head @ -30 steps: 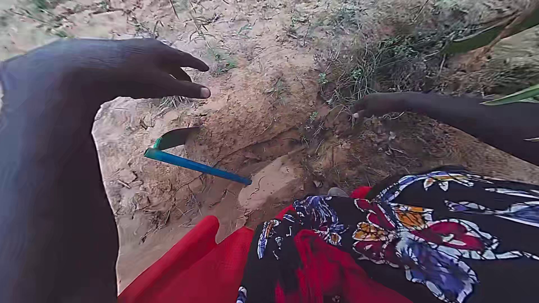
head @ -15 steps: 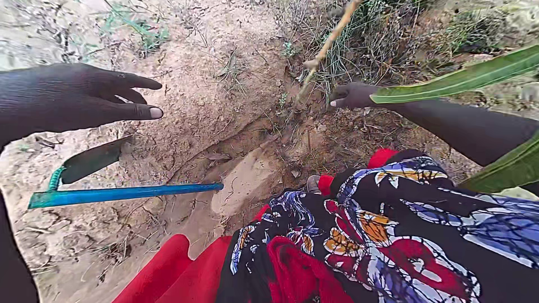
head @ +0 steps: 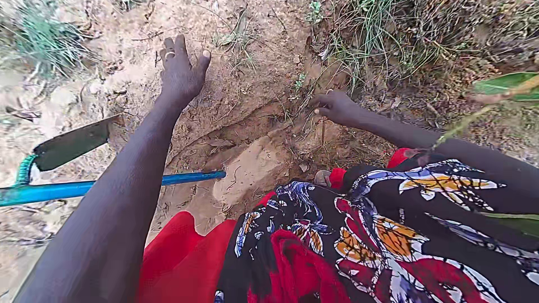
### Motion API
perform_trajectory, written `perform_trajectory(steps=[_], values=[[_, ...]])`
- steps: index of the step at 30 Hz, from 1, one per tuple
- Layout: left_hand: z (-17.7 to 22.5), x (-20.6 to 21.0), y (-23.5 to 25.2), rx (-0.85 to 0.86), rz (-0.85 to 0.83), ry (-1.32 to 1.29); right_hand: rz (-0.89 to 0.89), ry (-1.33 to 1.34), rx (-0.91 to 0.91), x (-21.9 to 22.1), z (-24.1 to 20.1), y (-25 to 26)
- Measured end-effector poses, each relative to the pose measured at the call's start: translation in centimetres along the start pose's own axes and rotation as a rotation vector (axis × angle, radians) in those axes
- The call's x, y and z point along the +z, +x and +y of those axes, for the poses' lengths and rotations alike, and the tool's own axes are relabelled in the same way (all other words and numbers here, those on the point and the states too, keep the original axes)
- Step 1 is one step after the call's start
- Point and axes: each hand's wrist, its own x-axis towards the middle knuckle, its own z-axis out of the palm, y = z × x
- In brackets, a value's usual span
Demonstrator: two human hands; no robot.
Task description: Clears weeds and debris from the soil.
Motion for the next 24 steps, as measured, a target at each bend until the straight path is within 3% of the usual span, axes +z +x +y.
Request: perform_trajectory(steps=[5, 10, 16, 18, 24], values=[[0.4, 4.6, 3.8, -0.301, 0.386, 0.174, -0.006, -0.134, -0.195, 4.1, -0.3, 4.3], [1.2, 5.3, 3.6, -0.356, 0.449, 0.219, 0.054, -0.244, -0.454, 7.6, 0.9, 6.2], [0.8, 5.8, 3.8, -0.344, 0.492, 0.235, 0.152, -0.193, -0.565, 8.5, 2.2, 7.5], [0.7, 5.9, 3.9, -0.335, 0.509, 0.229, 0.154, -0.136, -0.529, 8.8, 2.1, 7.8], [0.9, 5.8, 3.7, -0.354, 0.490, 0.238, -0.012, -0.095, -0.164, 8.4, -0.1, 7.9]])
